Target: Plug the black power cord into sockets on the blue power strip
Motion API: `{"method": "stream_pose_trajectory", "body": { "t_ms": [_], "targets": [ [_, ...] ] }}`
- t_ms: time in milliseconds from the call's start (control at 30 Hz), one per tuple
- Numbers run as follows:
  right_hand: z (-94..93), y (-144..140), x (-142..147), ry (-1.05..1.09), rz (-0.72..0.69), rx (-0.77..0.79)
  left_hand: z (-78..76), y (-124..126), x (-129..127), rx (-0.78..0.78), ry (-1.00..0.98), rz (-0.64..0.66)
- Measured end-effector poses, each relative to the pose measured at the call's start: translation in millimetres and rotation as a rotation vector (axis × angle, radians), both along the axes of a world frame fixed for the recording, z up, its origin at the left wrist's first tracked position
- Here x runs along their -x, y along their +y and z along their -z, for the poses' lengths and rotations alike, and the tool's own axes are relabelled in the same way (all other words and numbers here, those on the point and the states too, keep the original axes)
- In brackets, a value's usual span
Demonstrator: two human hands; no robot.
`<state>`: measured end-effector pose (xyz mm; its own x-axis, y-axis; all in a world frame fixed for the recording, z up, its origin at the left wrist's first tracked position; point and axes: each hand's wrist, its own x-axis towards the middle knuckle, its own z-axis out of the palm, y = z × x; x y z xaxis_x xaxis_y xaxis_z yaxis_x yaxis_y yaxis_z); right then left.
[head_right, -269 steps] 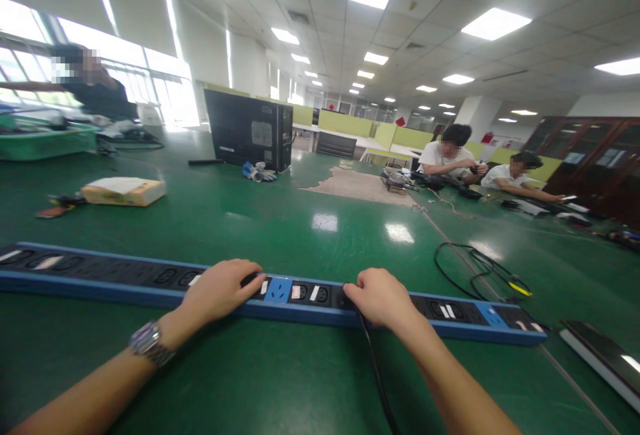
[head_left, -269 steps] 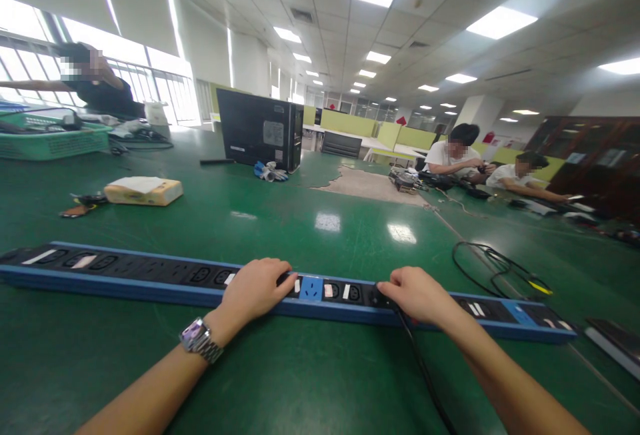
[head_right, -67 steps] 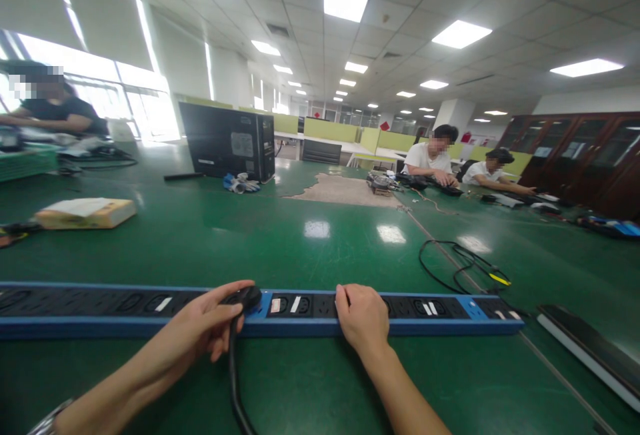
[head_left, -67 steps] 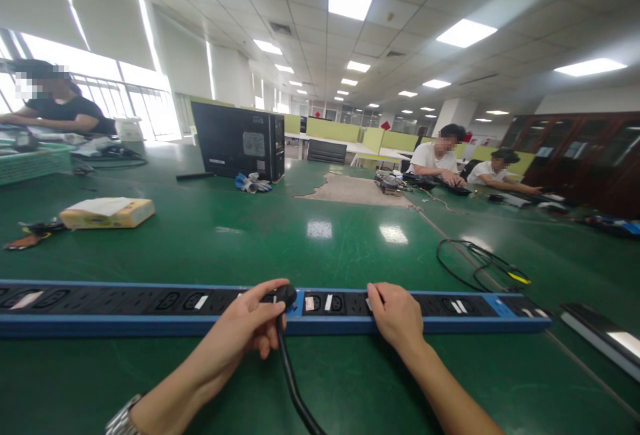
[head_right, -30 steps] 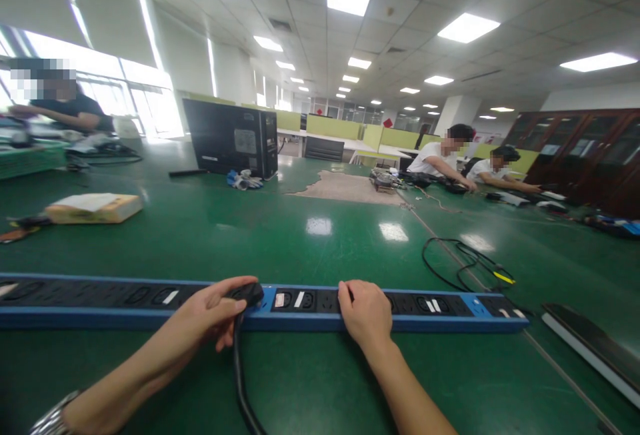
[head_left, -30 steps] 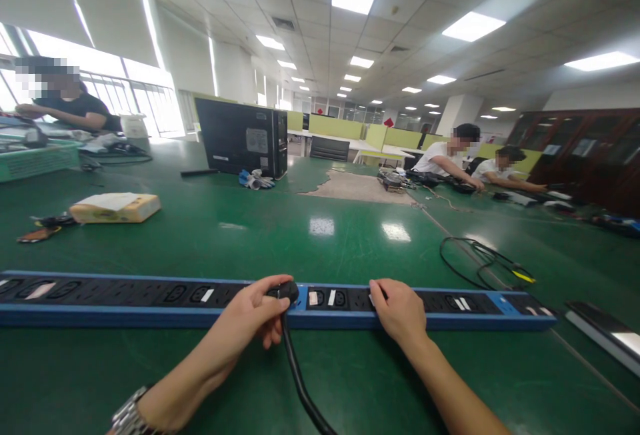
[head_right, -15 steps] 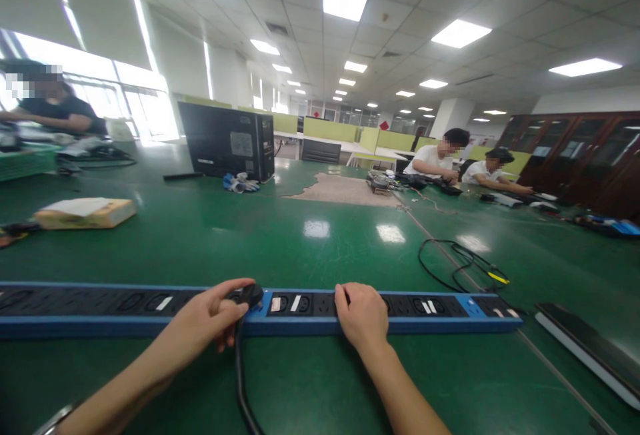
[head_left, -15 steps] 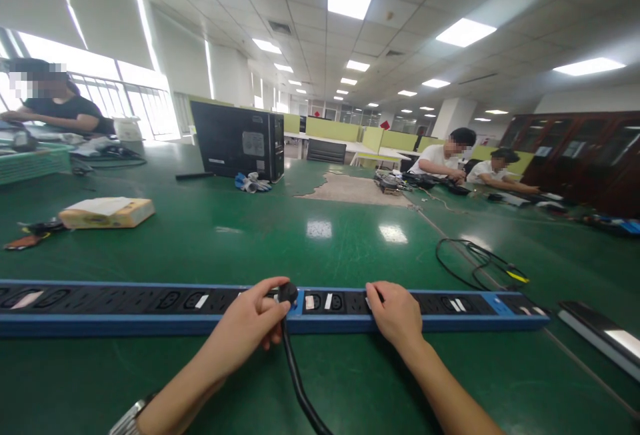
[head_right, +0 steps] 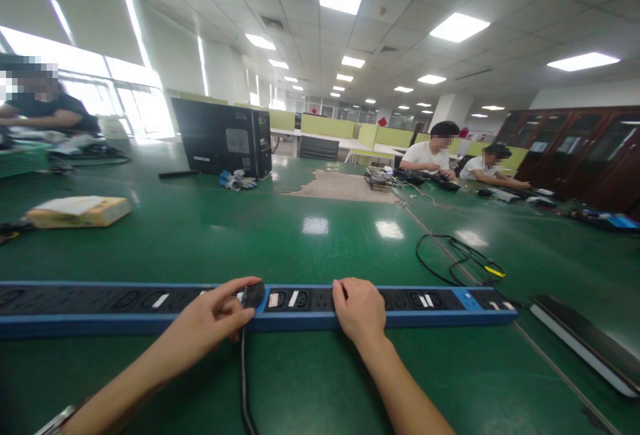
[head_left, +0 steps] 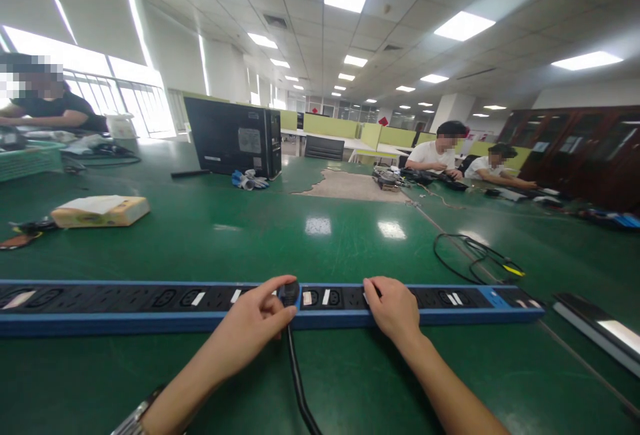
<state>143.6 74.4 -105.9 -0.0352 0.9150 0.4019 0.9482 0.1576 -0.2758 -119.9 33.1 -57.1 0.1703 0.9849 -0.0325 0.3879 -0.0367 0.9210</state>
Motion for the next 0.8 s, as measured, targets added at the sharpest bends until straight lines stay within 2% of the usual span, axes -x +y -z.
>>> {"method": "stream_pose_trajectory", "body": {
  "t_ms": [367,600,800],
  "targets": [
    [1.0,0.3,-1.3,0.000,0.002,0.009,10.2,-0.2,-0.8,0.026,-0.051,-0.054],
    [0.2,0.0,-0.8,-0.001,0.005,0.005,5.3,-1.6,3.6,0.110,-0.147,-0.034],
    [0.4,0.8,-0.3,-0.002,0.010,0.002,3.5,7.2,2.8,0.150,-0.203,-0.014]
  ]
}}
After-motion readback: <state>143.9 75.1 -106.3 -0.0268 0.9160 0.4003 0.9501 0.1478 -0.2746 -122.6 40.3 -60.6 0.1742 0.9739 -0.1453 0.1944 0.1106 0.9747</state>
